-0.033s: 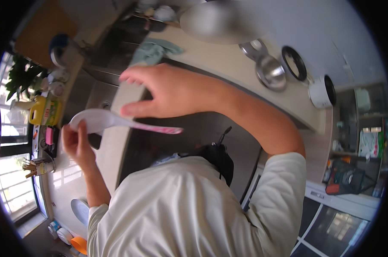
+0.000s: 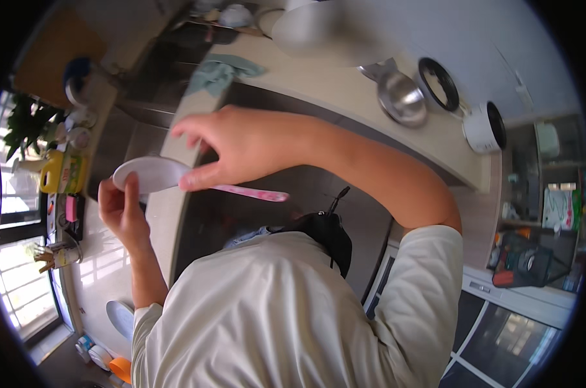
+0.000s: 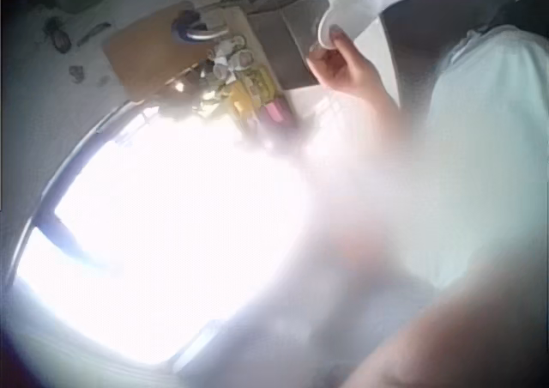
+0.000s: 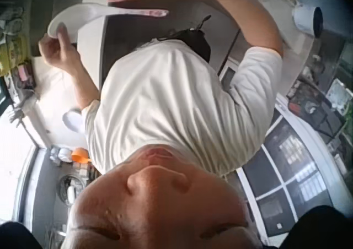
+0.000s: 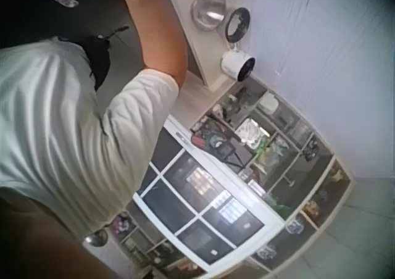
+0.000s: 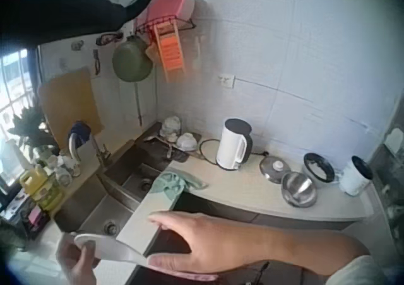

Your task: The person opens a rice cooker and uses a rice paddle to scoop cooked rice into a metal bowl. They wash their hands with soap and water at the sink before and after handling the rice. The person scrapes the remaining rice from the cooker pot into the bowl and then rinses the pot under the tap.

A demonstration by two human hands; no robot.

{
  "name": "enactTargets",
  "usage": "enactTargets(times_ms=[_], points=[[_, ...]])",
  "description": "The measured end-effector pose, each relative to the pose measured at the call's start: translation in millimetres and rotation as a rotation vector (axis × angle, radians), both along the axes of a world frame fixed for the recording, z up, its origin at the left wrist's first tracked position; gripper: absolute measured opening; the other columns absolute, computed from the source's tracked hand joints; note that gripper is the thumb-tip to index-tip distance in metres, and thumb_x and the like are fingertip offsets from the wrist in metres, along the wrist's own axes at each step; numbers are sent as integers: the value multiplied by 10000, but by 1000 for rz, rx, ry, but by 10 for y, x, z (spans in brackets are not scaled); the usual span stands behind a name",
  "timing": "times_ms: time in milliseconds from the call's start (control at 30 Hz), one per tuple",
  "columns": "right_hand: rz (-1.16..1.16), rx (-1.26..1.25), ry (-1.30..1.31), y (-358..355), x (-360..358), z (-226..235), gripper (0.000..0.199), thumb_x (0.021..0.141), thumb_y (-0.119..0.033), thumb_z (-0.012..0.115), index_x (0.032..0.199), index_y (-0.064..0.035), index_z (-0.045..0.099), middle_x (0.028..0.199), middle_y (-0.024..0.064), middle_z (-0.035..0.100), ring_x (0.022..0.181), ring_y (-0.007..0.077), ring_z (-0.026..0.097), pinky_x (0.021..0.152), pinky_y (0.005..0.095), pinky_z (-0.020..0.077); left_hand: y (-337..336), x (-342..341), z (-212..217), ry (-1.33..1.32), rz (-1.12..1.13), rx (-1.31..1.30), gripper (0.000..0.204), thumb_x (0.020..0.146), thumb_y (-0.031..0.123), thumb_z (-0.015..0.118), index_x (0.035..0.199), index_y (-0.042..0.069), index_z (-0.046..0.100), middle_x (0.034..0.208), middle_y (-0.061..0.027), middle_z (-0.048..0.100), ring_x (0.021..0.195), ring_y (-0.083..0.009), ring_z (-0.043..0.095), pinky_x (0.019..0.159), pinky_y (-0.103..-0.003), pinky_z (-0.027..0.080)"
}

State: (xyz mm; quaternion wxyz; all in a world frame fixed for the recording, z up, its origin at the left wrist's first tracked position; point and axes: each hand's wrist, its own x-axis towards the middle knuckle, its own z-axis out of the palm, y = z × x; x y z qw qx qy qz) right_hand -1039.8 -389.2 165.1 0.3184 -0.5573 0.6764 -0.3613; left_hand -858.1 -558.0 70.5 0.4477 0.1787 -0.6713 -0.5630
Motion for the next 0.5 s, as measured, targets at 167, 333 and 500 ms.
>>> enactTargets(times_ms=[167, 333, 500], points=[[-22, 510, -380, 1247, -395, -497, 257, 860, -221, 511, 920, 28, 528, 760, 98, 606, 583, 148, 576, 588, 297, 474, 1276, -676, 71, -156, -387, 62, 212, 825, 56, 620, 1011, 5, 532, 839, -23, 583, 750, -78, 552, 707, -197, 439], [-355, 470, -75, 2479, -835, -1577, 241, 820, -193, 534, 907, 31, 554, 765, 134, 613, 669, 238, 605, 639, 355, 473, 1064, 27, -934, -1122, -574, -186, 108, 741, 15, 645, 843, 12, 608, 692, -53, 614, 653, -92, 581, 590, -226, 471], [-537, 771, -708, 3474, -789, -2596, 166, 833, -162, 545, 847, 0, 580, 709, 87, 623, 614, 111, 600, 570, 263, 484, 1572, 556, -875, -1519, -930, -40, 67, 718, 75, 664, 735, 20, 631, 669, -89, 619, 642, -110, 582, 588, -259, 473]])
